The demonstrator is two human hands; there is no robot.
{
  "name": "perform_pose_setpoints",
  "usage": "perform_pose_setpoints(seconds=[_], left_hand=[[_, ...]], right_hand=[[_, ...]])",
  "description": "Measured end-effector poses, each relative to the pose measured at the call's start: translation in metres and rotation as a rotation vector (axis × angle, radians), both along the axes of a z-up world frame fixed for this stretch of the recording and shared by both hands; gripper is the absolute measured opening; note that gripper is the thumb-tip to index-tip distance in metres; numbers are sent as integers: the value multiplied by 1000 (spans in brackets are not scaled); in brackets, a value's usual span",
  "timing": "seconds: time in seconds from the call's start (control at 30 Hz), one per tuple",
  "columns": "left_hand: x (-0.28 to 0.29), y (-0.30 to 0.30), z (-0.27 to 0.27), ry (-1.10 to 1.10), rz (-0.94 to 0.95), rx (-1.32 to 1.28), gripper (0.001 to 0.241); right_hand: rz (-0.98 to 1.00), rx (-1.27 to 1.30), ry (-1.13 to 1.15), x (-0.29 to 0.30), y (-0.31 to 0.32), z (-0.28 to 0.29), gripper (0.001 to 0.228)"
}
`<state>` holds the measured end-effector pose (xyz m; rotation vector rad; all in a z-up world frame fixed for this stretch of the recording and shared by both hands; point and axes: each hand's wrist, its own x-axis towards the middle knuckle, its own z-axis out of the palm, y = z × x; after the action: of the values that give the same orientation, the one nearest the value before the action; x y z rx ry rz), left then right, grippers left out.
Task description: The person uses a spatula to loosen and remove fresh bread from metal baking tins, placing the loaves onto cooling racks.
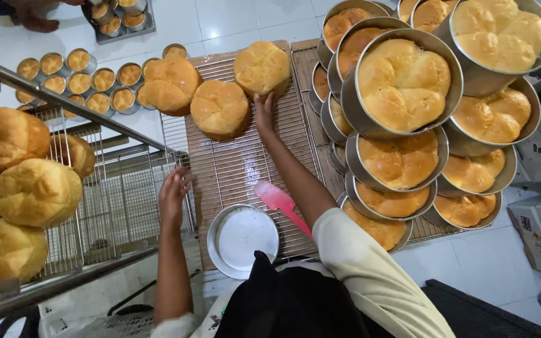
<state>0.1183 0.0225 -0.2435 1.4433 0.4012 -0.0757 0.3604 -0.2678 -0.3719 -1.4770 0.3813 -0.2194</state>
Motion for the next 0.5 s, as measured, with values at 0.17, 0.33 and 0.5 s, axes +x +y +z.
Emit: perform_pose_setpoints(seconds=[0.17, 0.33, 0.5], left_hand=[[-119, -2, -37, -139, 162, -111, 58], [-208, -56, -52, -348, 231, -300, 66], [-219, -92, -89, -319, 187, -135, 63]], right_hand=[[-23, -46, -54, -74, -1, 32, 77], [351, -409, -167, -235, -3, 103, 55], [779, -647, -151, -332, -33, 141, 70]])
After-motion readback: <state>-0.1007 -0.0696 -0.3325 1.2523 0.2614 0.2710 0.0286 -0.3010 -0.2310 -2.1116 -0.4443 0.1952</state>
